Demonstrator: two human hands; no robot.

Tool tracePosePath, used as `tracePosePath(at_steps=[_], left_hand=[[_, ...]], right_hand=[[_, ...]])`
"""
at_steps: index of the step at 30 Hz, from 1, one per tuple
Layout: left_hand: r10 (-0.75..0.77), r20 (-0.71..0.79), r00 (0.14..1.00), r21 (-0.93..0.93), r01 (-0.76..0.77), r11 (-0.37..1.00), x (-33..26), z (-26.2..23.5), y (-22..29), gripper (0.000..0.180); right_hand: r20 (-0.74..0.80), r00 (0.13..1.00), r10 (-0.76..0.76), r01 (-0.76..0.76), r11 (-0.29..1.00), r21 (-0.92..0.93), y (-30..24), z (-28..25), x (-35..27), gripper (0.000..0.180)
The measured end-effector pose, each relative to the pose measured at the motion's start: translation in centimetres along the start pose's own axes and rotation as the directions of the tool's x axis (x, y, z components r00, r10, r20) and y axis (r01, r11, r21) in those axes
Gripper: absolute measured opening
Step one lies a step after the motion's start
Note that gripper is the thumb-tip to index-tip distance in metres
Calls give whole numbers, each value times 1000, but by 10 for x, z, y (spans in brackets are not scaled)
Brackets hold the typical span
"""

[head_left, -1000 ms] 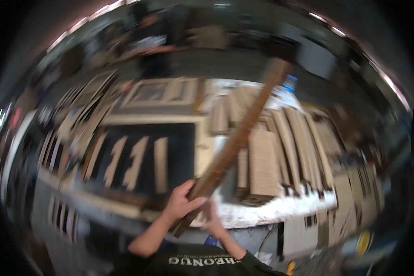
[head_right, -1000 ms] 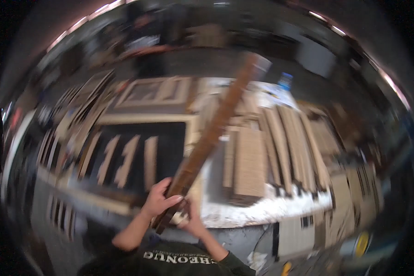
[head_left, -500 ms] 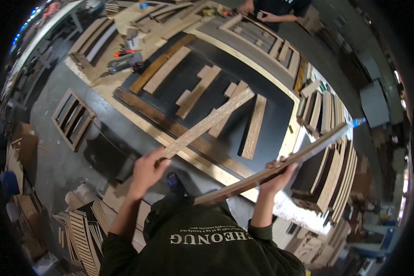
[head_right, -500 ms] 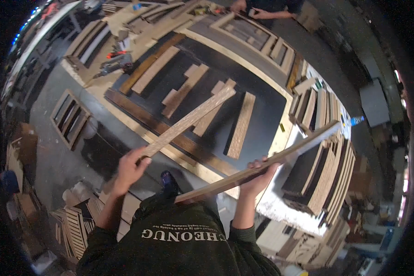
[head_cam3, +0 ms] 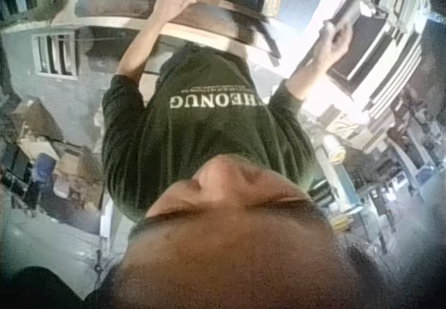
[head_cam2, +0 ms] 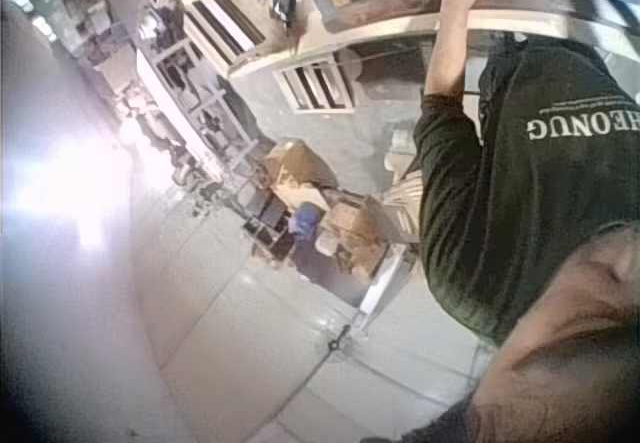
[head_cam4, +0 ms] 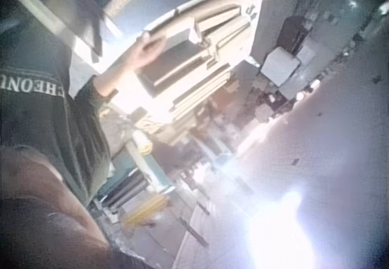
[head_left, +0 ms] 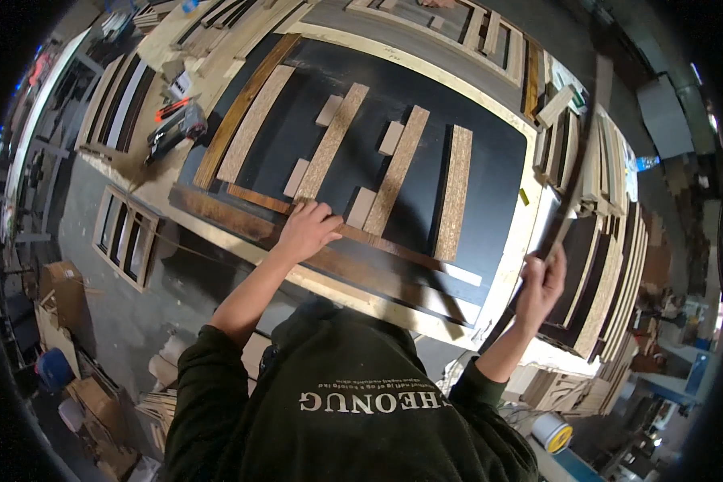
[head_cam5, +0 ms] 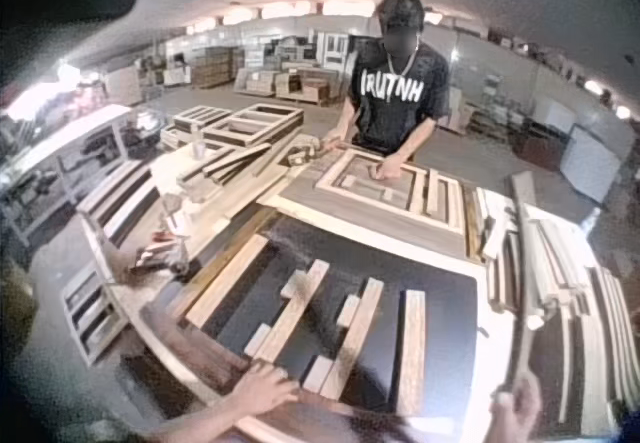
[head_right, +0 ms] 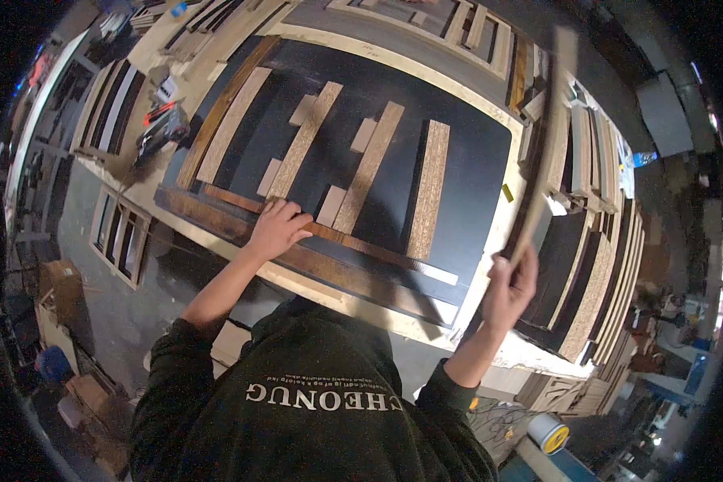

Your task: Assembling wooden furniture frames by placing slats into a jig and securing them with a pneumatic staple gun.

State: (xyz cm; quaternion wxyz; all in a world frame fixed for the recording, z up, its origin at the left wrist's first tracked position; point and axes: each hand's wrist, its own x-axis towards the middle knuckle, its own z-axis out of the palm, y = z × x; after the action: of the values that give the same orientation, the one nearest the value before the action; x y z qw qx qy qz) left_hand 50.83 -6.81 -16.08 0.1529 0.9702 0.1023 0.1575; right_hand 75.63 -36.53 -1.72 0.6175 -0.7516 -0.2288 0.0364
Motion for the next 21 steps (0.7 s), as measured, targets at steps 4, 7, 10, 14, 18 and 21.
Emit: tracePosePath(at_steps=[4,7,10,14,18,21], left_hand=[[16,59,998,-1,-16,1000,10,-4,-7,29],[61,59,996,-11,-60,998,8,-5,-8,31],[35,38,999,28,-36,999,-5,-19,-24,32],[7,36,999,27,-8,1000,-20,-37,-50,34],[15,-1,1000,-54,-15,998,-20,-33,-57,32],[79,-34,996,-215,-85,973,-24,-28,-56,24]], right_hand=[[100,981,165,-143,970,-196,8,33,6,54],[173,948,266,-222,946,-235,7,47,12,48],[223,923,314,-252,930,-267,6,65,11,42],[314,906,285,-203,941,-270,0,96,-4,40],[338,897,284,-154,918,-364,-21,154,-26,38],[366,898,246,-119,934,-337,-42,192,-39,38]])
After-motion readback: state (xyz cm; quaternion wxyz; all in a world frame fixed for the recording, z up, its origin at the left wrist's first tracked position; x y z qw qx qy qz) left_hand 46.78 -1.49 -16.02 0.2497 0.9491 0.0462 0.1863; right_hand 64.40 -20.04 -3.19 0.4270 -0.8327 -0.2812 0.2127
